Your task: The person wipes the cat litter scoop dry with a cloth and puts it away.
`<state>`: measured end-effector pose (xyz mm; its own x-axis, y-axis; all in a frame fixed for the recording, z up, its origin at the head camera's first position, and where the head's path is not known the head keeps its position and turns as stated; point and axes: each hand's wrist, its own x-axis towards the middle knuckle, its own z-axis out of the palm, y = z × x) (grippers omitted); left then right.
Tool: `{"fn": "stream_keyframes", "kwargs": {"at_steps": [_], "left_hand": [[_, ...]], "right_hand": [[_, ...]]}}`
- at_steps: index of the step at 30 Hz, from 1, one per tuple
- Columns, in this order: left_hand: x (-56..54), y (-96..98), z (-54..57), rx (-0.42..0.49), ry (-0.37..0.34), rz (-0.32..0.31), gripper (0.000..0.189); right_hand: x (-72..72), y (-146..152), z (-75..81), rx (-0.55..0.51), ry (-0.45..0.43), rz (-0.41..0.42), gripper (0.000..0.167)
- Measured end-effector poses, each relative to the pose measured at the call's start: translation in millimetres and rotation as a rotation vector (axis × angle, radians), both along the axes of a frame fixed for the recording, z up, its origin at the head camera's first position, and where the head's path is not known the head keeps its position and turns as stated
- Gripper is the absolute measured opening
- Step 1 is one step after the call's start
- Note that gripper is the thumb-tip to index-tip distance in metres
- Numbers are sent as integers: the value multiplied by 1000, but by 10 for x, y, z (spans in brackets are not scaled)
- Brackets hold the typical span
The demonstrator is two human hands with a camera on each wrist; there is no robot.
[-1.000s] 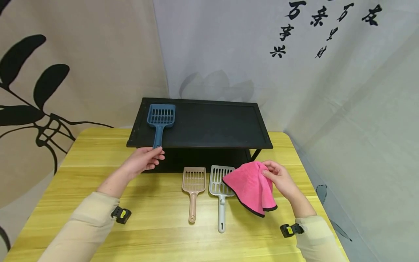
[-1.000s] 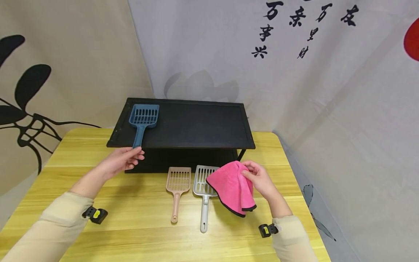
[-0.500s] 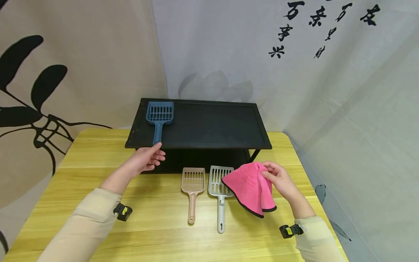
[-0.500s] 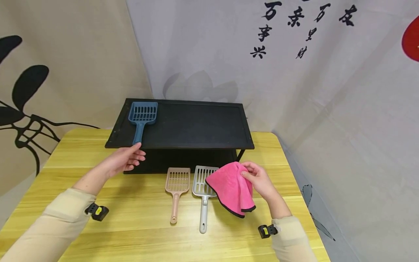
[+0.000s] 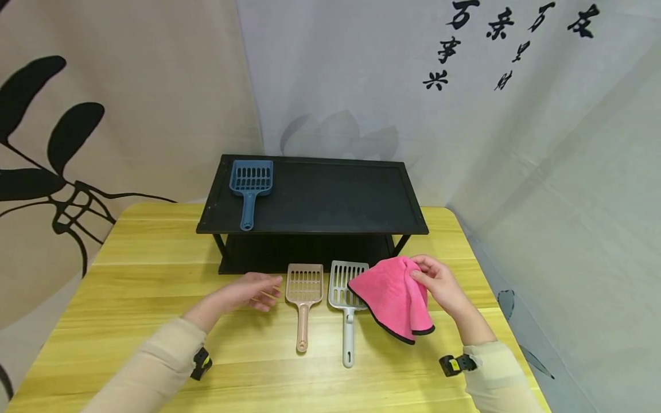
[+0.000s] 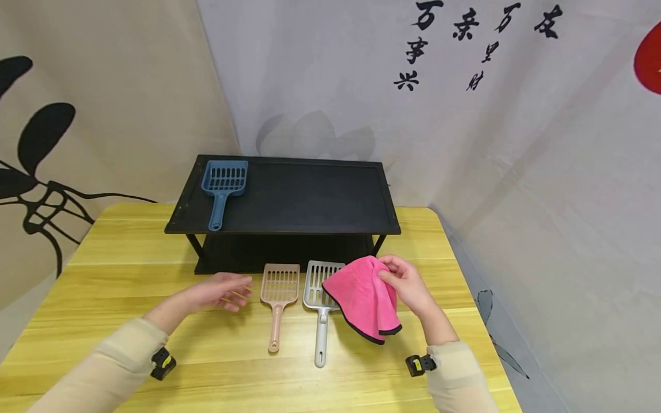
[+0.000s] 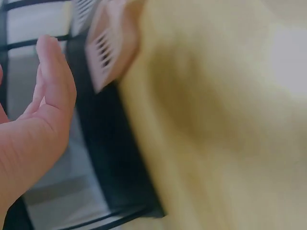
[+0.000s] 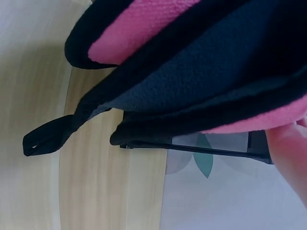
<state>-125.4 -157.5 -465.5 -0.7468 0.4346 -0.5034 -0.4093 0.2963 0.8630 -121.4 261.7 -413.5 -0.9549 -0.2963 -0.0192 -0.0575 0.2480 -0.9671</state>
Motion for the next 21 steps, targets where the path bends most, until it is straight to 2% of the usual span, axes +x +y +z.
{"fn": "stream_keyframes", "kwargs": {"at_steps": [6,13,17,21], "left_hand": [[151,83,-266,23,-33,-52,46],[264,222,-398,18,-59,-27,38],[297,310,-479,1,-80,-2,40],[305,386,-539,28,-110,-15,39]], "right_hand": [[-2,1,-6,-6,4,0,13],[-18,-20,-18,9,4,-1,18],[-17,-15,-15,0,-5,-4,17],[-10,-4,-15,-12,-1,-5,13]]}}
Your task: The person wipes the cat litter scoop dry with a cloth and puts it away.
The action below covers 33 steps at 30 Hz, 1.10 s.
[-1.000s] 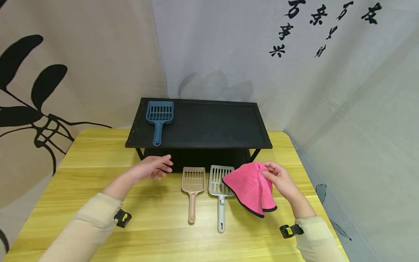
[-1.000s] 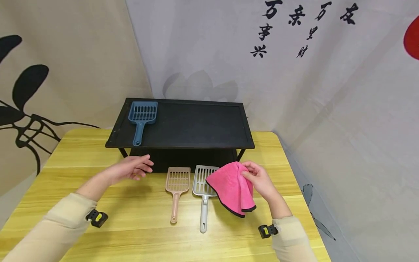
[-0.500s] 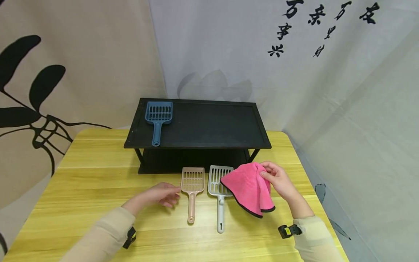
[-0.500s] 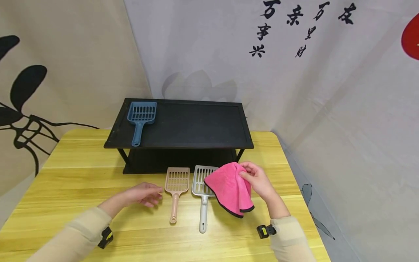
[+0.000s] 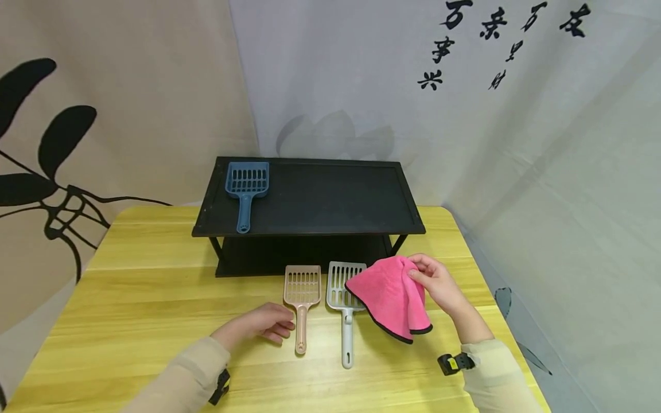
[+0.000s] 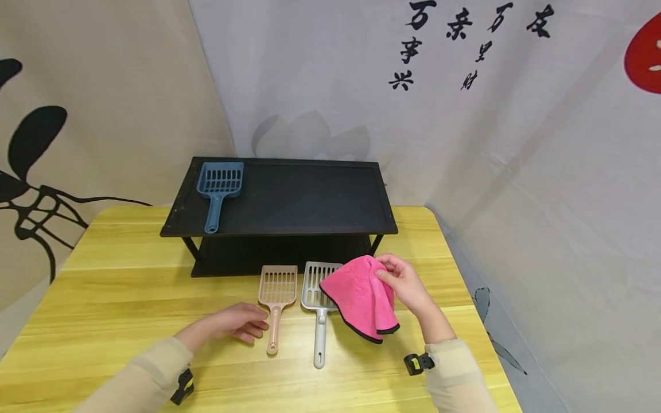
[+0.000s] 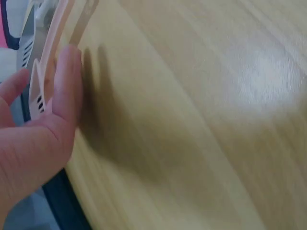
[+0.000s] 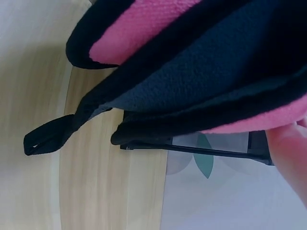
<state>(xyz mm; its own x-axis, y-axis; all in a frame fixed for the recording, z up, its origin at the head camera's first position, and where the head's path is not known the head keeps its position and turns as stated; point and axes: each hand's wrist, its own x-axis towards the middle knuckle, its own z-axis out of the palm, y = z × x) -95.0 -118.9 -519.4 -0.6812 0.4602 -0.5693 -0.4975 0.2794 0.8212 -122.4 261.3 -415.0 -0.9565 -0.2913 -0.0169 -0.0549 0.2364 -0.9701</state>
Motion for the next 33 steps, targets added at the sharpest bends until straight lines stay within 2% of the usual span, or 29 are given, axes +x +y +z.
{"fn": "stream_keyframes", "kwargs": {"at_steps": [5,9,16,21,25,28,33], "left_hand": [[-1,41,-21,74,-38,1,37],[-15,14,11,61,-47,44,30],[-36,-210,95,113,-17,58,50],[-26,-414,137,30,43,43,43],[-44,-543,204,24,75,15,36],[-65,-585,252,22,88,10,36],[-95,-584,287,5,84,42,39]], "right_hand": [[-1,3,-19,-15,-1,4,15],[-3,-1,-26,-10,-2,-4,13],[-23,-8,-21,3,0,-12,22],[-17,-38,-17,25,-16,-19,35],[-18,-49,-30,38,-28,-21,36],[-17,-53,-40,44,-33,-21,36],[-7,-59,-42,48,-39,-27,36]]}}
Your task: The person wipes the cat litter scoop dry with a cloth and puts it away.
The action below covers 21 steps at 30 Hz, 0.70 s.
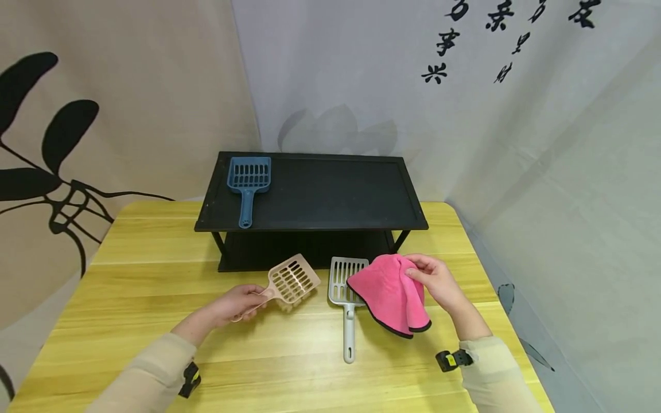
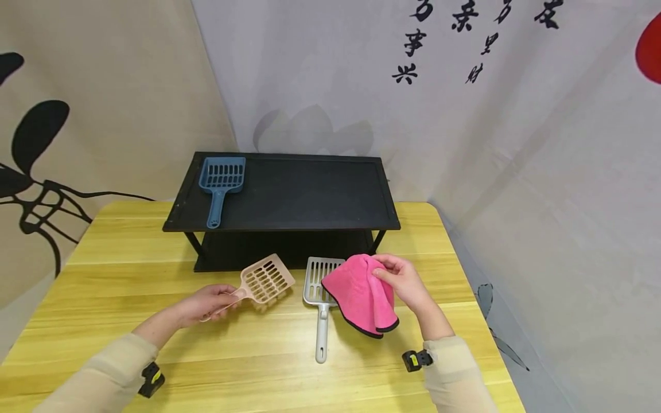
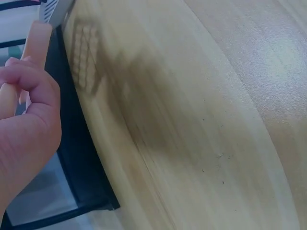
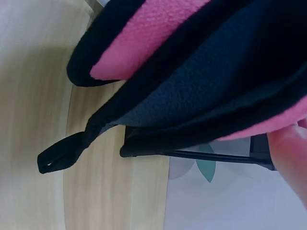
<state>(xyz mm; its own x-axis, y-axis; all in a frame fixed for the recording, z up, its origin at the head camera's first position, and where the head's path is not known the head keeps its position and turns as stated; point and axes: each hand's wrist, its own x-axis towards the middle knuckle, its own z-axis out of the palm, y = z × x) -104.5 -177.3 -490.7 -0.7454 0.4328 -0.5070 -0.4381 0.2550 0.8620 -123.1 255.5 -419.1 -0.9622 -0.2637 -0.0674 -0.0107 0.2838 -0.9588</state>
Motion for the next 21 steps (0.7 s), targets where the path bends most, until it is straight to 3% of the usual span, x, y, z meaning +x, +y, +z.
{"fn": "stream_keyframes", "kwargs": {"at_steps": [6,14,21], "left_hand": [[-31,11,46,-9,30,20,45],[-70,-32,208,-24,30,10,45],[-68,-62,325,40,82,-61,43]], "right_hand": [[20,14,13,5,2,-10,38],[11,-29,28,8,14,-26,36],[10,-87,56,-12,35,-48,35]]}}
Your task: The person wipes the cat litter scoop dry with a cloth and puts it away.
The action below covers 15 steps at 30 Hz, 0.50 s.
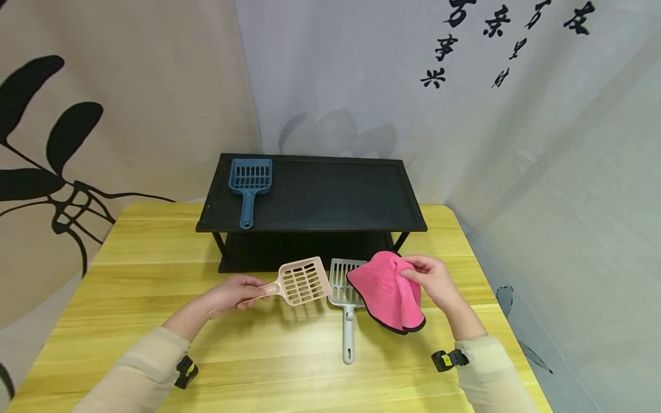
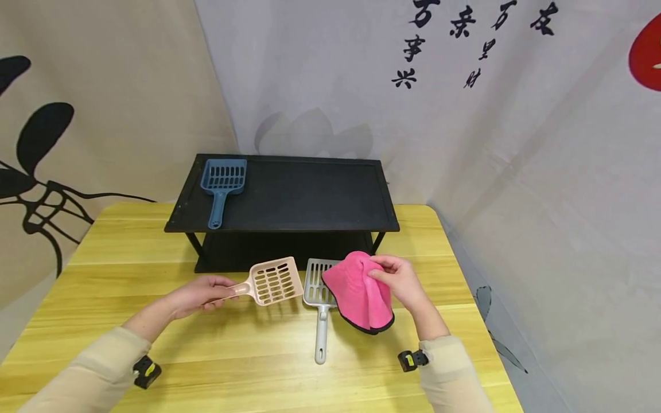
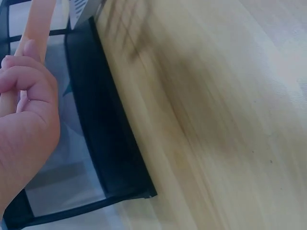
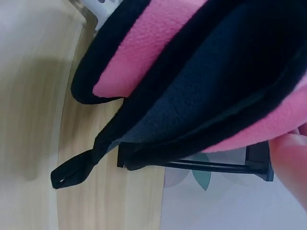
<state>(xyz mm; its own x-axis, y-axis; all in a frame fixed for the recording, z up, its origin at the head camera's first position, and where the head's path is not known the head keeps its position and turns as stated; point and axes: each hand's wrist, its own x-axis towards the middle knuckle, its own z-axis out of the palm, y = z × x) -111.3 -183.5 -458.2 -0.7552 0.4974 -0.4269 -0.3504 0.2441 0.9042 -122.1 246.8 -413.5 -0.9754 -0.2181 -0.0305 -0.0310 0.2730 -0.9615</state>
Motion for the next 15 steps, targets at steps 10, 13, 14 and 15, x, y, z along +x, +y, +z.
{"fn": "stream_keyframes", "kwargs": {"at_steps": [10,13,14,15], "left_hand": [[-14,111,102,-81,-8,38,35],[-21,146,132,-80,-19,41,35],[-24,156,138,-82,-24,44,35],[-27,165,142,-85,-29,50,35]], "right_hand": [[-50,-200,55,-58,-25,-24,37],[-74,-276,50,-77,-22,-13,36],[-82,-303,46,-83,-20,-8,36],[-88,-331,42,-85,-20,-4,35]]}}
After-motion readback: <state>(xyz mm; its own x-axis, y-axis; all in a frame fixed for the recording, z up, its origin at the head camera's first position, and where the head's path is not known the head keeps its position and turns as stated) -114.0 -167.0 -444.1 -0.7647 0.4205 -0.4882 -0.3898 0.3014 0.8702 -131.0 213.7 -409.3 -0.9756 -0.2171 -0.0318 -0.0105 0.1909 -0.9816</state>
